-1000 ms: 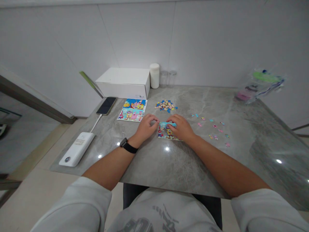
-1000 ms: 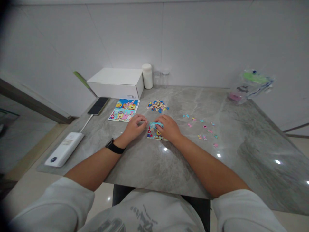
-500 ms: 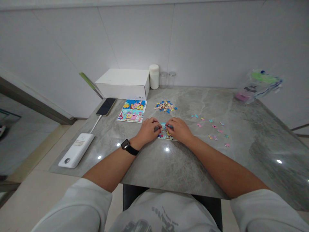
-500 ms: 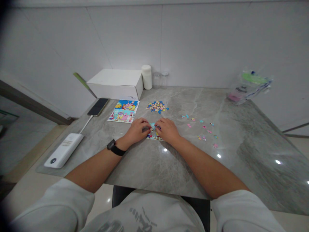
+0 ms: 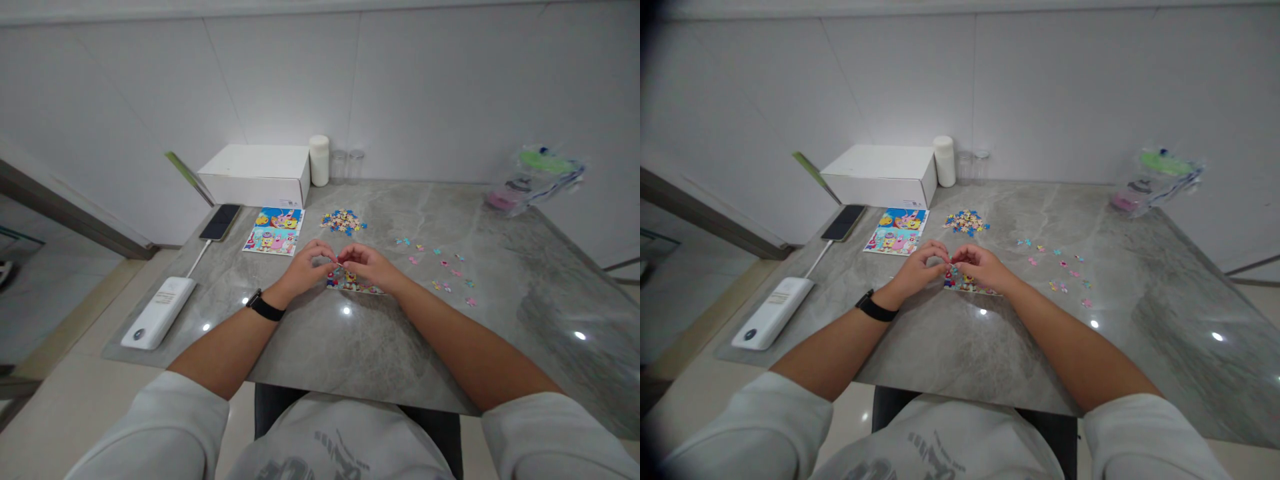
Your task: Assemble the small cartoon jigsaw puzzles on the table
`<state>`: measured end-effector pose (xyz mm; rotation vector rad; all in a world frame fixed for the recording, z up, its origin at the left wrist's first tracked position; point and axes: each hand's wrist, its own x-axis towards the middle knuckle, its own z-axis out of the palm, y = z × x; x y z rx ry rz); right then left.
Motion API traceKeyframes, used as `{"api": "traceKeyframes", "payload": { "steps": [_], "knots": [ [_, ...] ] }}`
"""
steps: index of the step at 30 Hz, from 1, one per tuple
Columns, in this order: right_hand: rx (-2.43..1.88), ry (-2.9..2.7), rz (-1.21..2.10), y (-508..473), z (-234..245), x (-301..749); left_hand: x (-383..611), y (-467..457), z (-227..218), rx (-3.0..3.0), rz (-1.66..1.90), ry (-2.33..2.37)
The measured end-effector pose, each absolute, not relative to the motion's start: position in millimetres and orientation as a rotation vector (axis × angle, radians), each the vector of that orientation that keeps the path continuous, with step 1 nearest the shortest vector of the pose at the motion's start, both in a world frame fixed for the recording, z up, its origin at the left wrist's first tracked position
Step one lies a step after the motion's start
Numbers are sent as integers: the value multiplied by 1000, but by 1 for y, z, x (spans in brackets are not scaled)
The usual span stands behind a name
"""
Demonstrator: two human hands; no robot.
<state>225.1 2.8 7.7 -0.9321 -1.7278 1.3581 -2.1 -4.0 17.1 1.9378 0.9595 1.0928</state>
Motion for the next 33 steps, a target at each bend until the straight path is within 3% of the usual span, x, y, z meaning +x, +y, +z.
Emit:
{"api": "traceKeyframes", "payload": {
  "steps": [6,13,17,33],
  "knots": [
    [-881,-1694,1380,2,13,227,-5,-2,17,1938,1115,911],
    [-1026,-2131,570,4,8,233,-14,10,6,2065,1065,1207],
    [-954,-2429,342,2,3,234,-15,12,-2,2252,992,1297],
    [-933,-2571,224,-8,8,226,-11,3,-2,2433,804,1302]
  ]
}}
